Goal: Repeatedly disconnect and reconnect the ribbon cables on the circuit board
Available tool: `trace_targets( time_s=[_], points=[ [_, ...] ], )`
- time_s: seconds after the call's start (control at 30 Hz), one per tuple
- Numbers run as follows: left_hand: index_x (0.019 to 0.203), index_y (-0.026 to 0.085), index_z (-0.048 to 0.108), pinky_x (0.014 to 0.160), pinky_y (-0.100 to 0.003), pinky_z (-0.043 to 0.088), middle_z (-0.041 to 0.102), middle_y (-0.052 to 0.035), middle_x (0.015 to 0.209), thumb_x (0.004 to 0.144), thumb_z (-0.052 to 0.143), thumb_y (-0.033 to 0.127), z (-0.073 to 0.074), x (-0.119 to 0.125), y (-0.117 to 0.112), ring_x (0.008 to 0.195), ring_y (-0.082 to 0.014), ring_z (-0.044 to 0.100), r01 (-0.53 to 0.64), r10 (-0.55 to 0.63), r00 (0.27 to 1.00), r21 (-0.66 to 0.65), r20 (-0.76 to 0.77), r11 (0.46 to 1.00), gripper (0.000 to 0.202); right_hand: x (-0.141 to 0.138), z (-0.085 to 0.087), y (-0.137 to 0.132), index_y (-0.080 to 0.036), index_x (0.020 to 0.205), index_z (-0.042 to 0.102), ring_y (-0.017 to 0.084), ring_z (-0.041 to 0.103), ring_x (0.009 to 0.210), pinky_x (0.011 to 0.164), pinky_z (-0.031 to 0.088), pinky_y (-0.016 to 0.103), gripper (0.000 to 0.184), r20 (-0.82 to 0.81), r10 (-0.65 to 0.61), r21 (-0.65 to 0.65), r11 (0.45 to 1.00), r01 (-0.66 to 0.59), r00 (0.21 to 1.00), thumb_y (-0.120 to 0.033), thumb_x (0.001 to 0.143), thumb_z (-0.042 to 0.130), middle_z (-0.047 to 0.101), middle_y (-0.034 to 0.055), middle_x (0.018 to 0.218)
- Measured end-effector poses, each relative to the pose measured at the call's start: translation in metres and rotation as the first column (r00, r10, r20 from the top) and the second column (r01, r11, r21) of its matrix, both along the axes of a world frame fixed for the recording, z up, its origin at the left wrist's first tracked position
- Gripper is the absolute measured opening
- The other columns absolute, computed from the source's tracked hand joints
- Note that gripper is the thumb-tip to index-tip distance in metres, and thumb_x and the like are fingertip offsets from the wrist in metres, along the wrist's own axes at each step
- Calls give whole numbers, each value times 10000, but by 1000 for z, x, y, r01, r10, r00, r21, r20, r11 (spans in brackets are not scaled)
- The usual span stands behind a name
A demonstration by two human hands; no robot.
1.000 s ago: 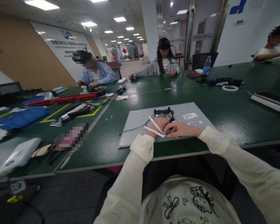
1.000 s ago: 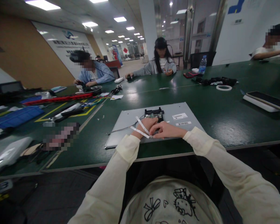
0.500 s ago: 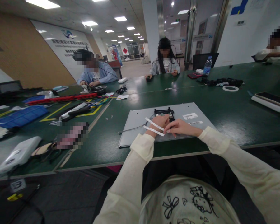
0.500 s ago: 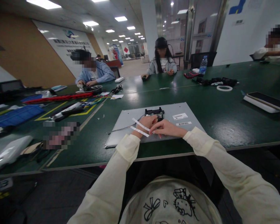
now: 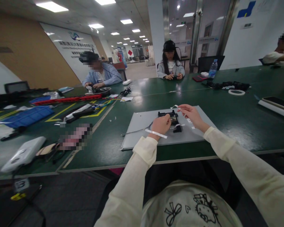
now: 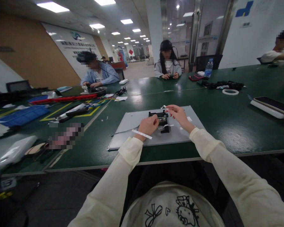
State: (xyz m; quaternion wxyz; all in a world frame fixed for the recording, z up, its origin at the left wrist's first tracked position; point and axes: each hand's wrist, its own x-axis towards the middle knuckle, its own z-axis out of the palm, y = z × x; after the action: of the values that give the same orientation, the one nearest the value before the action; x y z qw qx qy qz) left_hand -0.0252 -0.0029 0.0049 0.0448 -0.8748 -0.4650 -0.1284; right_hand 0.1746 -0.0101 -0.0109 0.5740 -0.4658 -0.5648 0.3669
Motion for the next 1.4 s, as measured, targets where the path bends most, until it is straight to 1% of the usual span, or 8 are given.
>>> trace_targets(
  time_s=[0.13, 0.27, 0.43, 0.6, 0.73, 0.87, 1.13, 1.4],
  points=[
    [980, 202, 563, 660, -269, 421, 678, -56, 864, 960, 393, 270, 4, -2, -1, 779, -187, 642, -89, 84, 992, 44, 94, 995, 184, 3, -4, 21, -195, 1051, 674, 115, 540, 679, 541, 383, 208, 364, 27, 20, -62, 998, -18, 999, -404, 755, 645, 699, 52, 944],
    [989, 213, 542, 703, -262, 442, 655, -40, 873, 935, 433, 260, 8, -5, 8, 808, -173, 634, -172, 151, 951, 56, 271, 984, 130, -5, -4, 30, -207, 1066, 668, 116, 558, 705, 549, 400, 199, 377, -19, 61, -84, 994, -62, 998, -402, 744, 652, 701, 49, 982],
    [1045, 197, 556, 839, -262, 483, 650, -49, 999, 857, 470, 130, 13, -1, 39, 885, -147, 626, -80, 55, 893, 38, 446, 996, 217, -13, -13, 30, -204, 1071, 668, 107, 555, 676, 516, 387, 180, 371, -24, 120, -168, 978, -122, 993, -358, 734, 653, 716, 47, 967],
    [1128, 156, 601, 989, -291, 452, 646, -97, 1150, 841, 405, 50, 4, 20, 64, 1086, -165, 597, -32, 31, 914, -3, 404, 999, 364, -12, -27, 34, -164, 961, 682, 94, 523, 544, 447, 364, 188, 273, 92, 59, -217, 975, -38, 994, -307, 733, 641, 712, 47, 808],
    [1239, 122, 581, 1053, -316, 422, 609, -127, 1286, 862, 397, 56, -14, 33, 69, 1203, -187, 556, -26, 46, 942, -64, 332, 998, 425, -10, -33, 37, -159, 892, 675, 97, 544, 516, 432, 374, 183, 195, 184, -34, -165, 984, 65, 982, -253, 738, 603, 687, 30, 715],
    [1301, 118, 550, 1069, -334, 416, 601, -132, 1315, 882, 377, 67, -23, 31, 68, 1222, -196, 554, -56, 76, 943, -70, 323, 996, 456, -7, -34, 34, -163, 873, 642, 104, 567, 531, 434, 389, 177, 173, 167, -85, -153, 982, 111, 982, -262, 740, 594, 691, 40, 708],
    [1345, 80, 499, 1089, -346, 406, 561, -168, 1359, 857, 373, 40, -23, 26, 66, 1270, -213, 525, -109, 134, 921, -88, 365, 990, 505, -7, -24, 34, -185, 987, 612, 115, 566, 618, 480, 408, 185, 344, -15, -67, -49, 997, 66, 998, -423, 740, 638, 708, 43, 805],
    [1381, 63, 461, 1108, -372, 395, 513, -190, 1408, 852, 375, 33, -27, 28, 65, 1310, -225, 489, -96, 114, 926, -67, 360, 993, 537, -8, -23, 34, -190, 1046, 590, 127, 606, 689, 495, 417, 185, 350, 30, -8, -94, 995, 11, 1000, -403, 772, 636, 719, 66, 880]
  ],
)
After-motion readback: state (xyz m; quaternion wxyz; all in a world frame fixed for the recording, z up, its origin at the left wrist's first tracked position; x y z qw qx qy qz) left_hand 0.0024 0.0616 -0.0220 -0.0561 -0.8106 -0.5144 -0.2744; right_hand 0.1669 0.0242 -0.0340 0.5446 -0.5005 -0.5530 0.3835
